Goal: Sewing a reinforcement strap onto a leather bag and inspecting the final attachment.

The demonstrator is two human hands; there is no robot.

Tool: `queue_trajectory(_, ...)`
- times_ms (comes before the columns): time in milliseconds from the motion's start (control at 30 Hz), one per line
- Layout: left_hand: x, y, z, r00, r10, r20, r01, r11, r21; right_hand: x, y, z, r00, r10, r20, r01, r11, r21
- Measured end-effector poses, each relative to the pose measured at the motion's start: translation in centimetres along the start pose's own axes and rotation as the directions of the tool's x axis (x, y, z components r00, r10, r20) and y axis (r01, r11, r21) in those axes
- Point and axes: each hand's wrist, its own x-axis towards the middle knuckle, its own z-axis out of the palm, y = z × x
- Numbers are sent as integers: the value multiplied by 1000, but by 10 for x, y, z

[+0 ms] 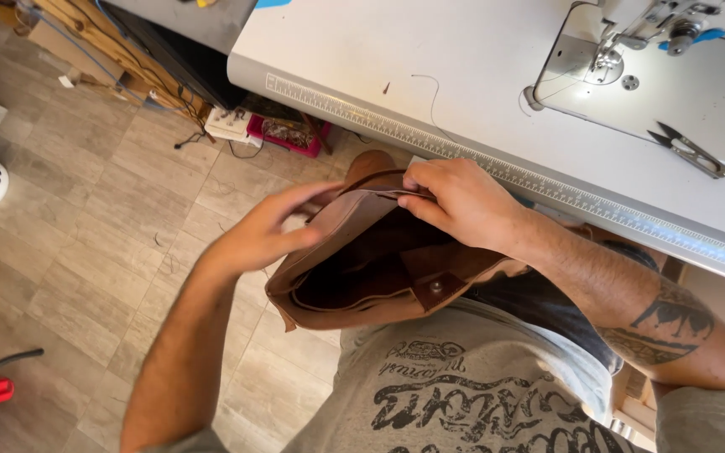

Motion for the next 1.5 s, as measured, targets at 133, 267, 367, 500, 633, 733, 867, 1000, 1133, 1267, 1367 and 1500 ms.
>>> queue_trajectory(133, -61, -46, 24, 986, -55, -160, -29, 877, -479, 2, 10, -6, 998, 42, -51, -41, 999, 17)
queue_trajectory(267, -104, -97, 116, 694, -161, -702, -133, 929, -345, 11, 17, -7, 990, 118, -83, -112, 991, 76)
queue_trajectory(367, -104, -68, 176, 716, -235, -658, 72, 962, -265, 24, 22, 7, 963, 269, -14, -267, 959, 94)
queue_trajectory(500, -46, -32, 168, 697, -112, -708, 17, 990, -140, 34, 43, 22, 951, 309, -20, -299, 933, 201)
queue_trajectory(633, -20, -79, 157, 534, -101, -839, 63, 995, -79, 33, 48, 16, 929, 369, -19, -337, 867, 368)
queue_trajectory(733, -31, -148, 145, 519, -27, -854, 139, 989, 53, 28, 43, 4, 921, 387, -33, -335, 835, 437)
queue_trajectory(867, -40, -195, 46, 317, 67, -946, 291, 943, 164, 25, 39, -29, 932, 348, -100, -233, 787, 571)
queue_trajectory(1000, 49, -26, -77, 571, 456, -683, 89, 793, 603, 33, 64, -21, 921, 313, -232, 5, 586, 811)
queue_trajectory(1133, 173, 13, -156, 800, 500, -331, 120, 407, 906, 31, 84, -19, 803, 457, -382, 85, 547, 833)
queue_trajectory(1267, 306, 27, -163, 819, 566, 92, -76, -50, 996, 25, 98, -6, 721, 465, -513, 76, 683, 726)
queue_trajectory(1367, 378, 4, -137, 848, 507, 154, -121, -97, 988, 20, 94, -18, 684, 420, -597, -15, 826, 563)
queue_trajectory(1500, 428, -28, -84, 920, 385, 70, -150, 182, 972, 29, 141, -22, 644, 447, -621, -176, 876, 448)
